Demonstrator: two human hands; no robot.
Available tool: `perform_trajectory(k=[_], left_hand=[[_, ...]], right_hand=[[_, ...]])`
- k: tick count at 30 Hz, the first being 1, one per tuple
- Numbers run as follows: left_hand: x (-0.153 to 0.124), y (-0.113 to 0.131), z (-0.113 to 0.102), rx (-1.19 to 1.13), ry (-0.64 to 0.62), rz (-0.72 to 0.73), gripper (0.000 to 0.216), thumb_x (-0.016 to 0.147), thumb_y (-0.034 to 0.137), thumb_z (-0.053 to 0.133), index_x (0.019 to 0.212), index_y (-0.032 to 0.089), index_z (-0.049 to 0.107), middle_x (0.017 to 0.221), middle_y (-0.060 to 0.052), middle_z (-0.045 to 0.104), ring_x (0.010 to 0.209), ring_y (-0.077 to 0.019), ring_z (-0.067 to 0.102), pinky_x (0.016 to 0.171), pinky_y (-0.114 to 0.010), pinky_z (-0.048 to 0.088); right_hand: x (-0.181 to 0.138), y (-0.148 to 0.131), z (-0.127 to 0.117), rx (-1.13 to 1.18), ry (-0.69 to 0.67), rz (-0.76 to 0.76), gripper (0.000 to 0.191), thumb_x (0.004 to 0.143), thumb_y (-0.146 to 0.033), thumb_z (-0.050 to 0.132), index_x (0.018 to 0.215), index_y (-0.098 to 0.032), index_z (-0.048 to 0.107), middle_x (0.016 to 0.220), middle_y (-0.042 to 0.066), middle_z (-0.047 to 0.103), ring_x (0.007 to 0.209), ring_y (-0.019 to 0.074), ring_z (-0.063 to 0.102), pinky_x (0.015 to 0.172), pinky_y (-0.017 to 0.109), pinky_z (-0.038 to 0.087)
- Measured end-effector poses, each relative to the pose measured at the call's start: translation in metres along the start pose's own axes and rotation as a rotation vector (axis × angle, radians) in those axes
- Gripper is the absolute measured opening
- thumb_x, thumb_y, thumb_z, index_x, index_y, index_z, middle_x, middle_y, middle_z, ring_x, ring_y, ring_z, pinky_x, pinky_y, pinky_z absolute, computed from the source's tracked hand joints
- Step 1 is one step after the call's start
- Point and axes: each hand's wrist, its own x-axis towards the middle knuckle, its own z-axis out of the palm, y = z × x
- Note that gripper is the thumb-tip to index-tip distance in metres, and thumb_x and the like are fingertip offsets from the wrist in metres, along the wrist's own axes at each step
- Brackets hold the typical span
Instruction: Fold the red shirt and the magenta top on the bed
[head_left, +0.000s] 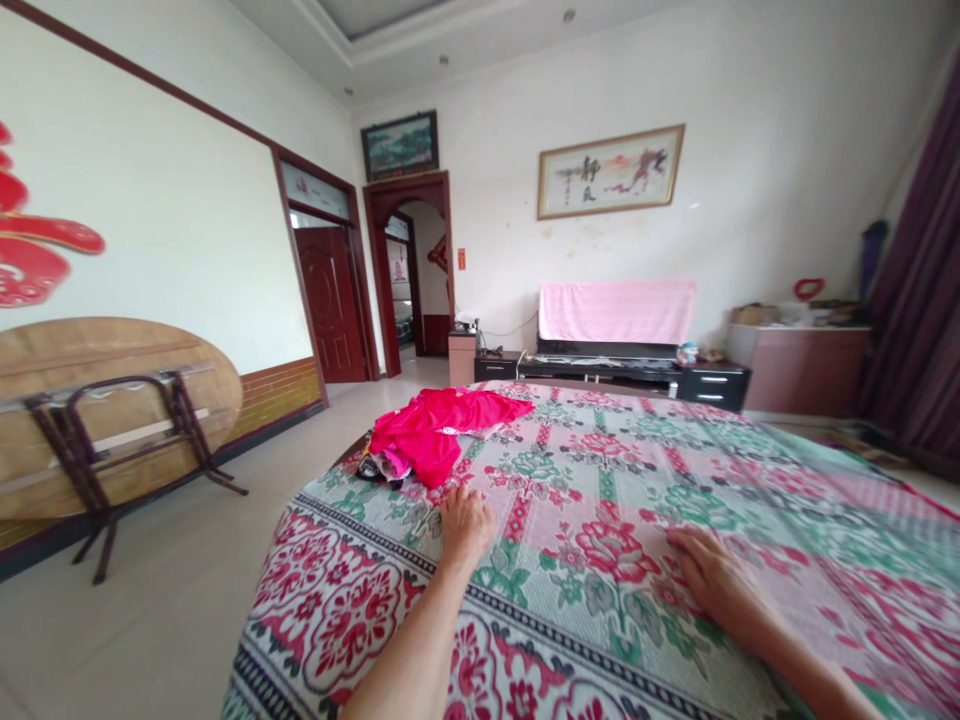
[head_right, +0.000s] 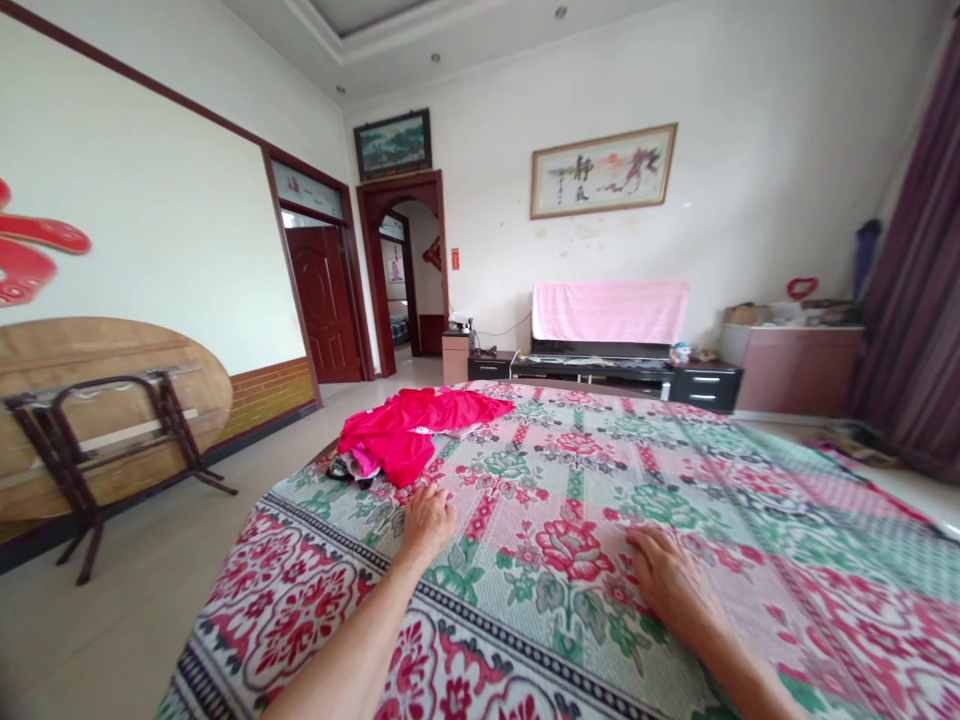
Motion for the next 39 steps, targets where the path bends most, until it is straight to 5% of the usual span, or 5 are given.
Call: perform_trajectory(k=[6, 39], left_hand=[[-0.002, 0.000, -0.001, 0.006, -0.007, -0.006, 0.037, 0.083, 0.027, 0.041, 0.111, 0.019, 0.065, 0.127, -0.008, 0.055, 0.117, -0.0271, 0.045, 0.102, -0.044, 0.032], [-0.005, -0.002, -0.003, 0.004, 0.016, 0.026, 0.036, 0.083, 0.026, 0.044, 0.111, 0.019, 0.066, 0.127, -0.010, 0.056, 0.119, -0.0270, 0.047, 0.102, -0.041, 0.034]], right_hand=[[-0.017, -0.007, 0.000, -0.078, -0.083, 0.019, 0.045, 0.085, -0.026, 0.033, 0.121, -0.014, 0.057, 0.129, 0.012, 0.056, 0.119, 0.0256, 0.051, 0.100, 0.045, 0.040], [-0.014, -0.030, -0.025, 0.001, -0.026, 0.084, 0.036, 0.082, -0.026, 0.039, 0.105, -0.017, 0.066, 0.116, 0.010, 0.064, 0.106, 0.0239, 0.058, 0.095, 0.040, 0.043]])
